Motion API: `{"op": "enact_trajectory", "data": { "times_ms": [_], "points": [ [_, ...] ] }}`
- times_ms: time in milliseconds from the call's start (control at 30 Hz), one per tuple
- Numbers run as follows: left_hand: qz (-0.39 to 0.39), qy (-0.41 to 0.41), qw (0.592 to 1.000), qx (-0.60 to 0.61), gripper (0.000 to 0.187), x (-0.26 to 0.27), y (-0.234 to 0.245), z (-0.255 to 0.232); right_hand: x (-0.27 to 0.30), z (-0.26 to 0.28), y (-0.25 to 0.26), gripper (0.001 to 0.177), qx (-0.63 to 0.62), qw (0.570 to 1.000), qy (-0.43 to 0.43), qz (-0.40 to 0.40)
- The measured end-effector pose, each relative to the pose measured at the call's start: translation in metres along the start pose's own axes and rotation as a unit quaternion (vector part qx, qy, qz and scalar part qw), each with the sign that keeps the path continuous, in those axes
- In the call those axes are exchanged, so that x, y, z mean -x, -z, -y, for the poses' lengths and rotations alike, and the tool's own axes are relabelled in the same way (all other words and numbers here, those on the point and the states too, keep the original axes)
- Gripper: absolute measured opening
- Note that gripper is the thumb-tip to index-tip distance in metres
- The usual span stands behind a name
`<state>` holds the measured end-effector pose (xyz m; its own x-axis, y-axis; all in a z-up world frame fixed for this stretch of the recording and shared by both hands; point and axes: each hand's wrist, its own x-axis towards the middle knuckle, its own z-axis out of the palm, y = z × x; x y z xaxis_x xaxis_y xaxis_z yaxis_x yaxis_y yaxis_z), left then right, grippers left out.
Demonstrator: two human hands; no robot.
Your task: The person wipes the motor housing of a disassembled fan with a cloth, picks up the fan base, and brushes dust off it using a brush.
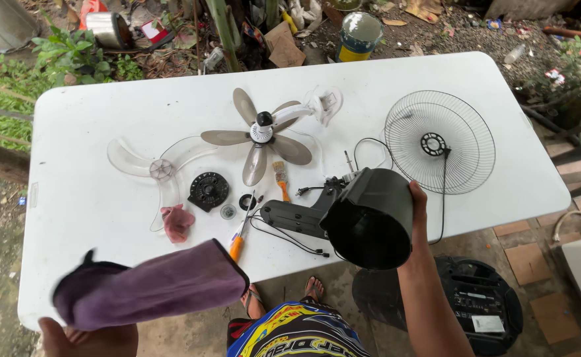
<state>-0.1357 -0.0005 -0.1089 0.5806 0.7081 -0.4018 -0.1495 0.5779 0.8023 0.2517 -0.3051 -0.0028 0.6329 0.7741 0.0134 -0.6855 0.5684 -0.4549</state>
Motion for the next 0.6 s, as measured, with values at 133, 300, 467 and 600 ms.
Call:
{"op": "enact_trajectory", "data": {
  "times_ms": [133,300,467,600],
  "points": [
    [0.043,0.007,0.997,0.059,0.031,0.008,-0.007,0.012,-0.017,-0.017,-0.039,0.058,-0.021,0.999,-0.030,0.027],
    [0.069,-0.054,0.992,-0.095,0.032,-0.016,0.027,0.031,-0.025,-0.037,-0.054,0.061,-0.045,0.997,-0.045,0.042],
    [-0.229,-0.206,0.801,-0.513,0.031,-0.074,0.078,0.059,-0.050,-0.055,-0.041,0.064,-0.041,0.995,-0.081,0.039],
    [-0.289,-0.155,0.753,-0.571,0.026,-0.077,0.056,0.084,-0.055,-0.073,-0.018,0.067,-0.009,0.994,-0.113,-0.001]
  ]
}}
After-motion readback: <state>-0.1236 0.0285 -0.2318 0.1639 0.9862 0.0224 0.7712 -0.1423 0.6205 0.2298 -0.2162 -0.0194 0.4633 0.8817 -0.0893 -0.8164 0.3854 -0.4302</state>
